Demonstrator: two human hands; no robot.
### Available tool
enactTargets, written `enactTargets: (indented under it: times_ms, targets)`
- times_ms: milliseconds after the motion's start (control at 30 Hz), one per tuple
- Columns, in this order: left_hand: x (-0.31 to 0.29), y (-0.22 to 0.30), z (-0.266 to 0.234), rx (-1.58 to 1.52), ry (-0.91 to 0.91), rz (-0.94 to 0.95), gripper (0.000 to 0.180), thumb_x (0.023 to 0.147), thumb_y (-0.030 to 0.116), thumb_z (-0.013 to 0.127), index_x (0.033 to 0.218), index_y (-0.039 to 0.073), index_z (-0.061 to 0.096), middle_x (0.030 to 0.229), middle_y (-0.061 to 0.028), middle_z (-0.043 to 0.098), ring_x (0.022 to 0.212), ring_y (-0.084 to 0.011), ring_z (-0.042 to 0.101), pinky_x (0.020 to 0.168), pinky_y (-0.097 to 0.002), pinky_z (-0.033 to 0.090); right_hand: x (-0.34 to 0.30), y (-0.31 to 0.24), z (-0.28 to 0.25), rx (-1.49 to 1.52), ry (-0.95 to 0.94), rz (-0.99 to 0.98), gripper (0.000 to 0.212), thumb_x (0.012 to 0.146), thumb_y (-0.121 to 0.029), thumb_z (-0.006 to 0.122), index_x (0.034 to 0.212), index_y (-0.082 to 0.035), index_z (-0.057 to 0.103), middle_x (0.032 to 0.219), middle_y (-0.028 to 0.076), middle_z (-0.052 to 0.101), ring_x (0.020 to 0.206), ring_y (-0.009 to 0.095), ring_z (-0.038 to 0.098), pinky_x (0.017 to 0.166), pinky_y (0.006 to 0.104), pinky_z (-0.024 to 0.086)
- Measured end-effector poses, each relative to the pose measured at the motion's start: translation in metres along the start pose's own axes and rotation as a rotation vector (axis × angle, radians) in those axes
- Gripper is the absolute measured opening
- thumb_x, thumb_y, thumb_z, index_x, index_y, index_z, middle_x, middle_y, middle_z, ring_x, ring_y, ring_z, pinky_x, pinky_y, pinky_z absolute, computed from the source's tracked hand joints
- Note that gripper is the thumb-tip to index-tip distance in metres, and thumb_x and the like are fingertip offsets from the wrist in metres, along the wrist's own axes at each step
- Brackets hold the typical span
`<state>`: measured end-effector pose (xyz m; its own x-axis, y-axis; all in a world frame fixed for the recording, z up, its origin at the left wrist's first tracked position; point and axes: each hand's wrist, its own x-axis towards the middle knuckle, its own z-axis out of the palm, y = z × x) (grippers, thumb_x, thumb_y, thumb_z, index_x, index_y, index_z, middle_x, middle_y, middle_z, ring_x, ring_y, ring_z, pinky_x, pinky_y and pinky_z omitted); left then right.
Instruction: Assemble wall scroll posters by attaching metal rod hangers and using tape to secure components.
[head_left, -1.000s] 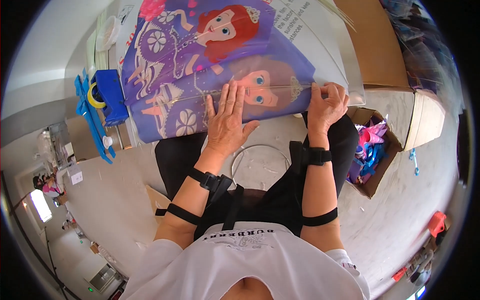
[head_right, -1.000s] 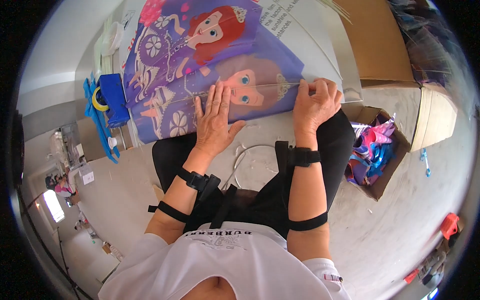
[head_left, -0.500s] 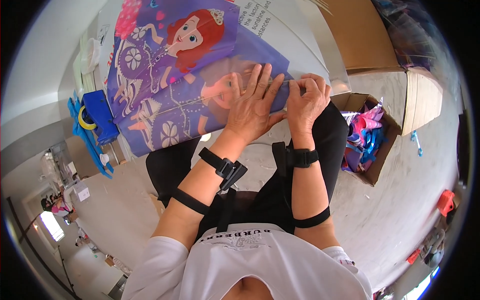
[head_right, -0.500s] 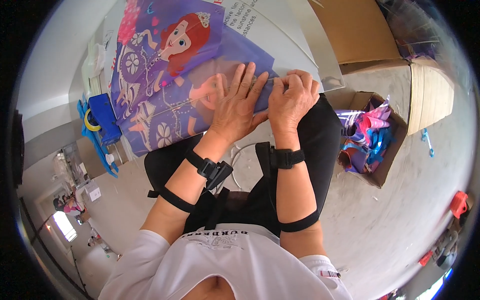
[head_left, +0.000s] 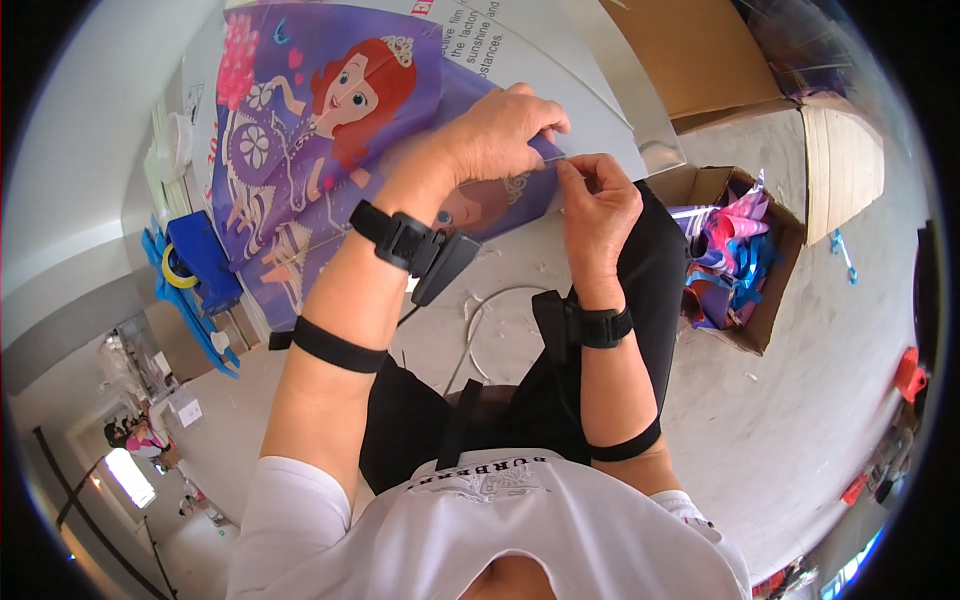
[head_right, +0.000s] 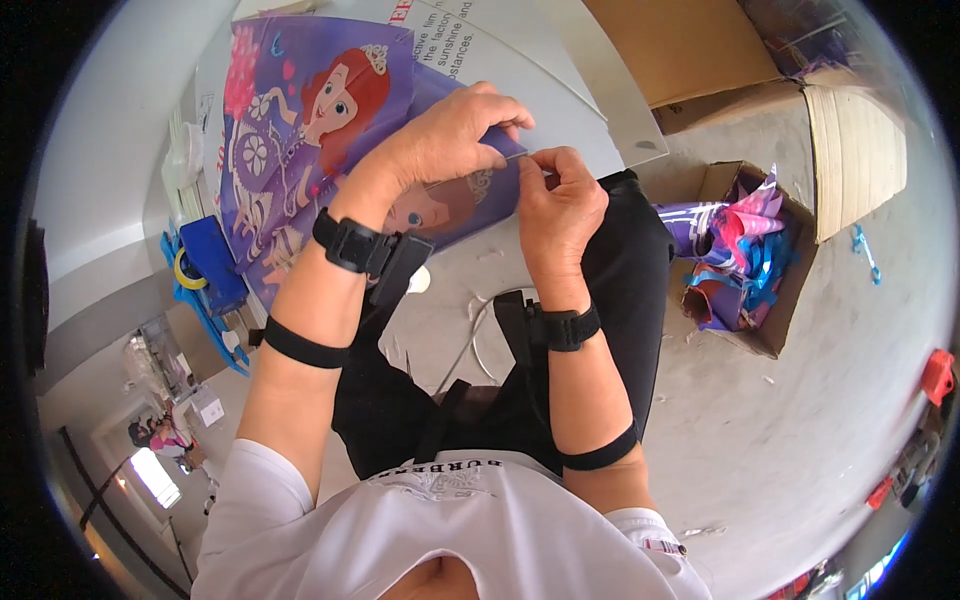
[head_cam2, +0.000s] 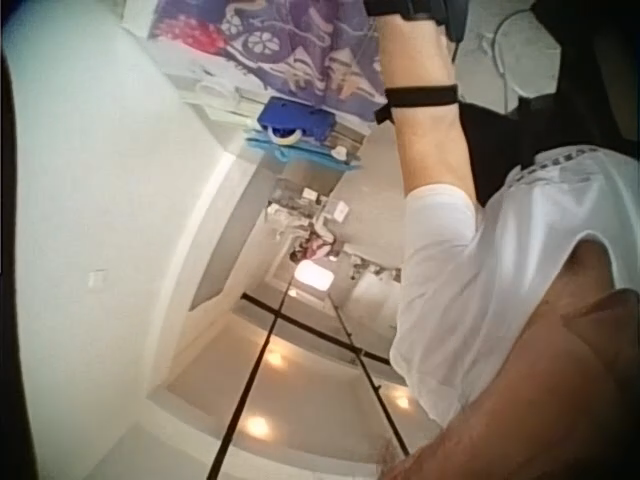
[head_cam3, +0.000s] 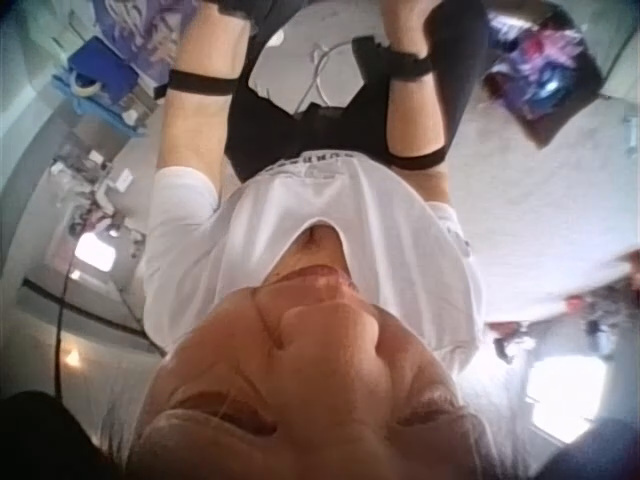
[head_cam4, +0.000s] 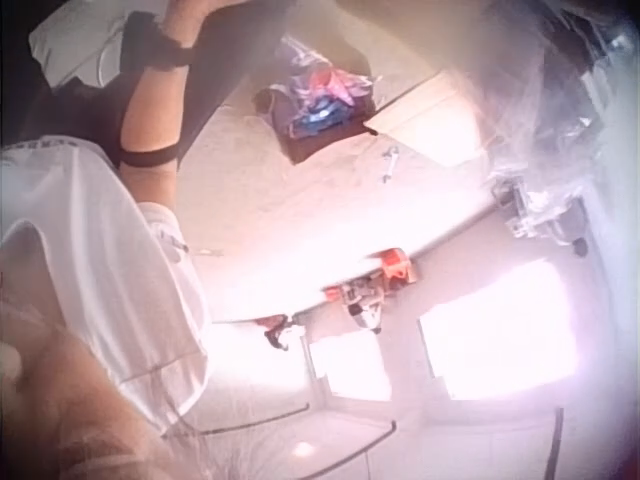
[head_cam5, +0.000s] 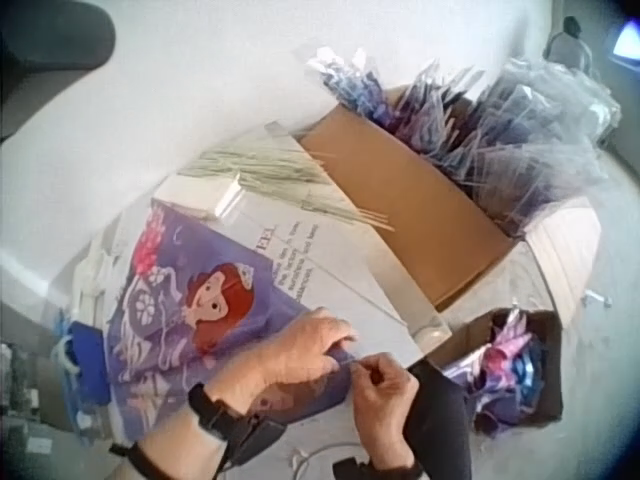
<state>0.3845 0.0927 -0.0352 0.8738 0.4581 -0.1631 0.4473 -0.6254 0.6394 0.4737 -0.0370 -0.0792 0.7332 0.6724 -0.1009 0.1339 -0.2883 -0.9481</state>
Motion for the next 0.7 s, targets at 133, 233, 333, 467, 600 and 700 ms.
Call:
enactTargets:
  times_ms: [133,233,333,467,600,700]
  targets:
    - [0.020,0.000,-0.007,-0.100,-0.298,-0.108,0.023,0.064,0.006,0.067,0.086,0.005,0.063,0.086,-0.0056,0.060,0.086,-0.0220,0.054,0.079,-0.0322,0.045,-0.003,0.000,0.002,0.301,-0.063,0.133,0.007,0.074,-0.001,0.066,0.074,0.003,0.061,0.061,0.003,0.059,0.051,0.006,0.051,0.049,0.0220,0.043]
    - [0.020,-0.001,-0.005,0.000,-0.198,0.026,0.015,0.066,0.006,0.066,0.080,0.002,0.062,0.080,-0.0071,0.059,0.077,-0.0214,0.054,0.071,-0.0322,0.046,-0.005,-0.001,0.005,0.420,-0.038,0.197,0.006,0.076,0.000,0.065,0.075,0.004,0.060,0.063,0.003,0.060,0.051,0.006,0.051,0.047,0.0209,0.043]
    - [0.025,-0.003,-0.006,-0.113,-0.284,-0.017,0.014,0.068,0.006,0.064,0.080,0.001,0.061,0.075,-0.0085,0.058,0.073,-0.0220,0.054,0.066,-0.0334,0.046,-0.006,0.000,0.006,0.443,-0.044,0.224,0.006,0.076,0.002,0.066,0.075,0.004,0.060,0.064,0.003,0.060,0.051,0.006,0.052,0.046,0.0205,0.043]
    - [0.026,0.000,-0.014,-0.053,-0.330,-0.047,0.011,0.070,0.006,0.062,0.079,-0.001,0.061,0.071,-0.0099,0.059,0.070,-0.0219,0.055,0.064,-0.0338,0.046,-0.004,0.001,0.005,0.450,-0.044,0.244,0.008,0.074,0.004,0.066,0.074,0.003,0.058,0.064,0.004,0.060,0.050,0.007,0.053,0.045,0.0210,0.044]
    - [0.030,0.002,-0.024,0.068,-0.411,-0.139,0.011,0.072,0.007,0.059,0.078,-0.003,0.060,0.066,-0.0124,0.058,0.062,-0.0224,0.054,0.060,-0.0333,0.044,-0.004,-0.003,0.006,0.446,-0.045,0.248,0.007,0.074,0.005,0.065,0.074,0.004,0.058,0.063,0.005,0.060,0.049,0.008,0.054,0.044,0.0214,0.044]
    - [0.030,-0.001,-0.024,0.075,-0.420,-0.126,0.013,0.073,0.008,0.058,0.079,-0.004,0.059,0.064,-0.0131,0.057,0.059,-0.0225,0.053,0.059,-0.0335,0.043,-0.004,-0.002,0.007,0.419,-0.058,0.244,0.007,0.074,0.006,0.065,0.073,0.004,0.058,0.062,0.006,0.060,0.048,0.009,0.055,0.045,0.0218,0.044]
